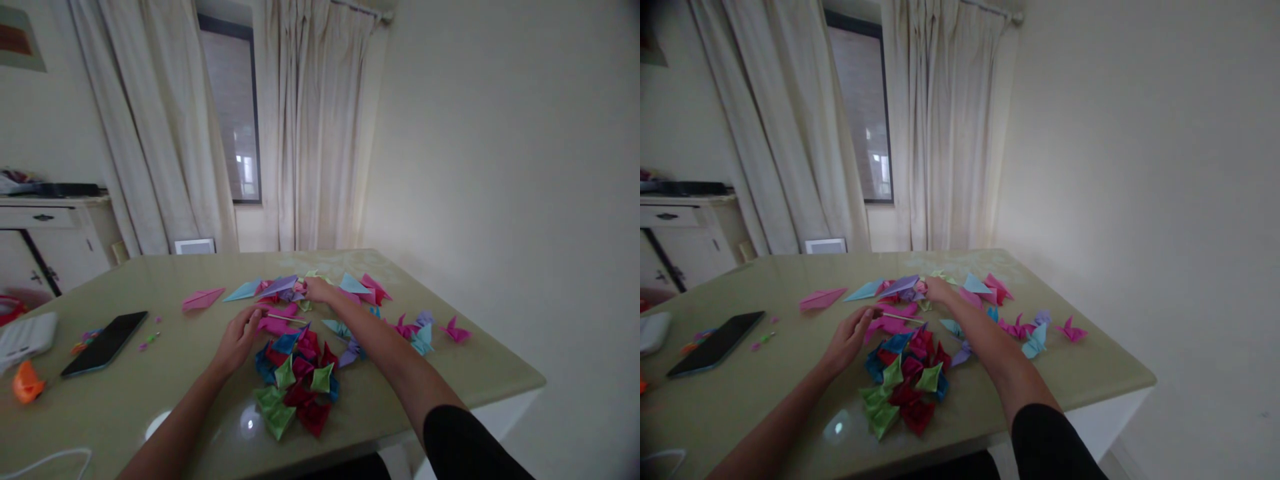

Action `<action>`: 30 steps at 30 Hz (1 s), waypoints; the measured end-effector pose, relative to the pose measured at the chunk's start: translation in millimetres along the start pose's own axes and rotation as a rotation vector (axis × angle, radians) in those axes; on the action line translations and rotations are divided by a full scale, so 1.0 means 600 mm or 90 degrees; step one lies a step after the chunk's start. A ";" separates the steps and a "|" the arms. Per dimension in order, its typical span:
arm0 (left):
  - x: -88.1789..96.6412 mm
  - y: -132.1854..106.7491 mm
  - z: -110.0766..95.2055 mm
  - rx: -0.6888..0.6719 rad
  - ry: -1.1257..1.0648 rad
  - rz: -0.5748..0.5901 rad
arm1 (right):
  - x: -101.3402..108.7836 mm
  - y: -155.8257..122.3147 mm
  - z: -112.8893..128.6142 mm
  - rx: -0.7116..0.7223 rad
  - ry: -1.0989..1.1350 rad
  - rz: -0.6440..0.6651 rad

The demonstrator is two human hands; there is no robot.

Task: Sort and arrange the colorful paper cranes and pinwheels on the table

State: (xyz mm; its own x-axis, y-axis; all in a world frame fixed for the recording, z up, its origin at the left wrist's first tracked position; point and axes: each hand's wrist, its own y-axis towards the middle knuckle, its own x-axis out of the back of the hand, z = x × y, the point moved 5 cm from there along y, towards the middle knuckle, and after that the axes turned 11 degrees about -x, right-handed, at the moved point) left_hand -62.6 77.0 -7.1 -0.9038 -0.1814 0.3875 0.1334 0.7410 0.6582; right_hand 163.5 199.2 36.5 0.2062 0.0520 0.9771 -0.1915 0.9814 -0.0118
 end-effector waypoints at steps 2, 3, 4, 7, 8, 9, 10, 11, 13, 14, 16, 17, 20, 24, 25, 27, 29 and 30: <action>0.001 0.001 -0.002 0.008 -0.007 -0.005 | 0.004 0.018 -0.006 0.005 0.024 0.010; 0.002 0.001 -0.003 0.013 -0.011 -0.009 | 0.011 0.025 -0.011 0.005 0.038 0.006; 0.003 0.001 -0.004 0.020 -0.015 -0.013 | 0.020 0.032 -0.019 0.004 0.052 -0.002; 0.005 0.001 -0.004 0.043 -0.011 -0.022 | 0.056 0.047 -0.049 0.001 0.099 -0.042; 0.005 0.000 -0.003 0.049 -0.005 -0.024 | 0.070 0.050 -0.062 0.001 0.117 -0.057; 0.006 0.000 -0.002 0.052 0.000 -0.025 | 0.084 0.051 -0.074 0.002 0.136 -0.072; 0.007 0.001 0.000 0.054 0.004 -0.028 | 0.097 0.051 -0.087 0.005 0.157 -0.085; 0.007 0.002 0.002 0.054 0.006 -0.031 | 0.109 0.050 -0.100 0.009 0.180 -0.096; 0.008 0.009 0.006 0.054 0.006 -0.037 | 0.129 0.045 -0.125 0.021 0.230 -0.107; 0.006 0.016 0.007 0.052 0.007 -0.036 | 0.138 0.041 -0.135 0.029 0.257 -0.108; -0.004 0.036 0.006 0.042 0.010 -0.018 | 0.151 0.033 -0.154 0.047 0.314 -0.101; -0.013 0.050 0.003 0.036 0.011 -0.002 | 0.156 0.030 -0.161 0.056 0.343 -0.094; -0.056 0.101 -0.016 0.006 0.017 0.050 | 0.163 0.020 -0.171 0.081 0.425 -0.057; -0.127 0.175 -0.040 0.007 -0.012 0.082 | 0.160 0.009 -0.161 0.106 0.504 0.008; -0.144 0.191 -0.042 0.020 -0.043 0.104 | 0.159 0.007 -0.160 0.106 0.528 0.023; -0.173 0.218 -0.042 0.031 -0.103 0.169 | 0.161 0.004 -0.166 0.097 0.576 0.045; -0.186 0.243 -0.035 0.010 -0.109 0.214 | 0.170 0.002 -0.187 0.081 0.598 0.030; -0.187 0.256 -0.026 -0.006 -0.088 0.218 | 0.177 0.001 -0.203 0.073 0.590 0.005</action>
State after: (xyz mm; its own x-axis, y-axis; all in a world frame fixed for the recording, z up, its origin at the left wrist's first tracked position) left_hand 65.6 200.8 60.8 -0.8522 0.1663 0.4960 0.4416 0.7370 0.5117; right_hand 302.4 227.7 114.1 0.8782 0.2341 0.4171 -0.2800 0.9586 0.0514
